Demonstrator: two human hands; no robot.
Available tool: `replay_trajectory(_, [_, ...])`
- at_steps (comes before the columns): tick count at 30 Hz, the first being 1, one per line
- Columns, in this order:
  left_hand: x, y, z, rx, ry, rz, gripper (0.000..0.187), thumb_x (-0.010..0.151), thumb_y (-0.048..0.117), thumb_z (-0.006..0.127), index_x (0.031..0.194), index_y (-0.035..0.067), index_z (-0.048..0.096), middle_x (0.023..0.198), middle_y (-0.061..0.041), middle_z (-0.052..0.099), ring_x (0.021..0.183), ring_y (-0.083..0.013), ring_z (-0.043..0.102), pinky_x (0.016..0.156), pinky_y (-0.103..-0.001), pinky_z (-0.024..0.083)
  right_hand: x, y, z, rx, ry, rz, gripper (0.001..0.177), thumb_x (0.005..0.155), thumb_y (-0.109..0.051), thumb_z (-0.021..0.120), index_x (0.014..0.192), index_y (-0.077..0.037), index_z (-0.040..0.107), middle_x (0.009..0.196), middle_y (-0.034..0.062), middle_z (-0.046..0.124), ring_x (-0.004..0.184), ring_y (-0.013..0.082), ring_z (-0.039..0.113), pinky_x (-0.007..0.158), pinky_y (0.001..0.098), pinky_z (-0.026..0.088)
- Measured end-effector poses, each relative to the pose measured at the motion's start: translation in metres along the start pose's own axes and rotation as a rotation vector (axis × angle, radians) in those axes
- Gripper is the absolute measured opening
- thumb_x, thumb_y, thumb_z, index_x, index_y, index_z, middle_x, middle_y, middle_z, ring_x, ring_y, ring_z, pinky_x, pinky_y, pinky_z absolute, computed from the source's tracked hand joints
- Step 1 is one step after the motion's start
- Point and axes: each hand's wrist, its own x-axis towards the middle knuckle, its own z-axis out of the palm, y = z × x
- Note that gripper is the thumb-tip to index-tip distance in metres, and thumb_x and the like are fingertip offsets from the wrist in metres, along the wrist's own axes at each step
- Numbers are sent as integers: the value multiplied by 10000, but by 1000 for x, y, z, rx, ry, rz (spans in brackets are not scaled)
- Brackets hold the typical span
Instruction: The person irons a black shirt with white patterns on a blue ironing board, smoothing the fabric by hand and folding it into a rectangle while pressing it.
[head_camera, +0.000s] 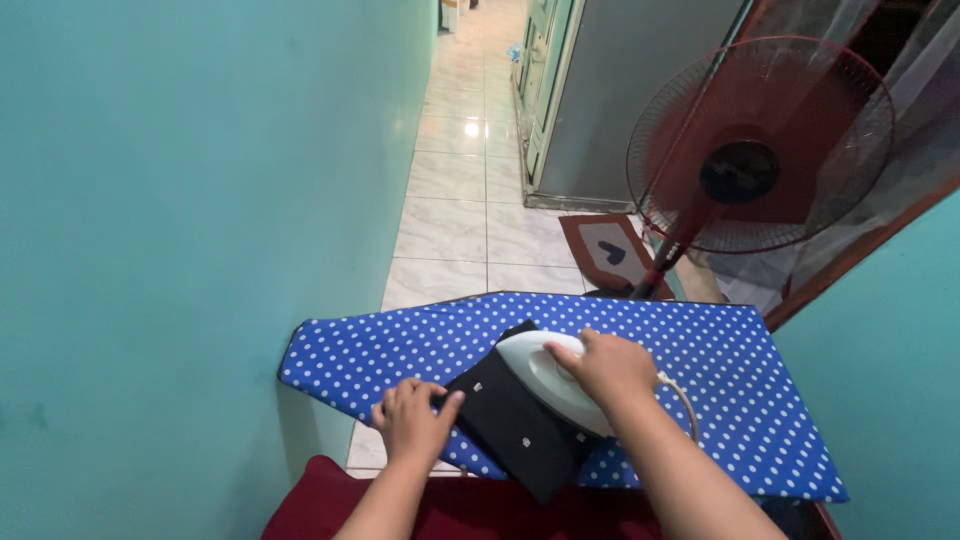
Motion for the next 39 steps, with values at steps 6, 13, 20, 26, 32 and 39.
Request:
replay_trajectory(6, [29, -37, 45, -121, 18, 41, 280, 897, 423, 641, 895, 191, 798, 1162, 39, 665, 1191, -189, 544, 1130, -489, 230, 5, -2, 0, 31, -7, 81, 743, 835, -813, 492, 1171, -200, 742, 1037, 123, 772, 1006, 314, 738, 818, 466, 586])
replay_trajectory(13, [24, -26, 27, -132, -93, -25, 396, 874, 593, 619, 963, 262, 818, 1224, 21, 606, 1245, -191, 473, 1149, -480, 172, 7, -5, 4, -40, 17, 25, 755, 866, -812, 469, 1136, -165, 750, 1047, 126, 769, 1024, 310, 727, 833, 461, 573])
replay_trajectory(20, [24, -12, 10, -70, -215, -79, 374, 888, 600, 595, 1008, 314, 804, 1276, 63, 558, 1322, -168, 399, 1190, -480, 122, -3, 33, 4, -50, -32, 31, 748, 842, -806, 478, 1161, -186, 748, 1015, 115, 784, 981, 302, 752, 834, 438, 580])
replay_trajectory(26, [30, -25, 23, -50, -225, -21, 373, 901, 603, 596, 1021, 312, 797, 1287, 55, 554, 1325, -163, 406, 1188, -472, 120, -19, 49, 4, -18, 0, 103, 754, 834, -814, 486, 1183, -204, 758, 1043, 115, 787, 999, 293, 754, 835, 431, 589])
replay_trajectory(32, [32, -33, 34, -78, -228, -32, 375, 880, 616, 613, 1049, 336, 795, 1293, 61, 562, 1327, -147, 411, 1187, -428, 125, -3, 27, 5, 47, 47, 139, 751, 841, -806, 496, 1233, -212, 737, 1096, 131, 771, 1053, 312, 729, 864, 440, 563])
replay_trajectory(39, [35, -44, 42, -108, -203, 31, 368, 871, 593, 632, 1039, 316, 808, 1330, 51, 562, 1347, -134, 404, 1178, -414, 125, 6, 20, 1, 2, -35, 86, 775, 834, -818, 489, 1311, -246, 701, 1168, 111, 763, 1109, 295, 723, 888, 432, 575])
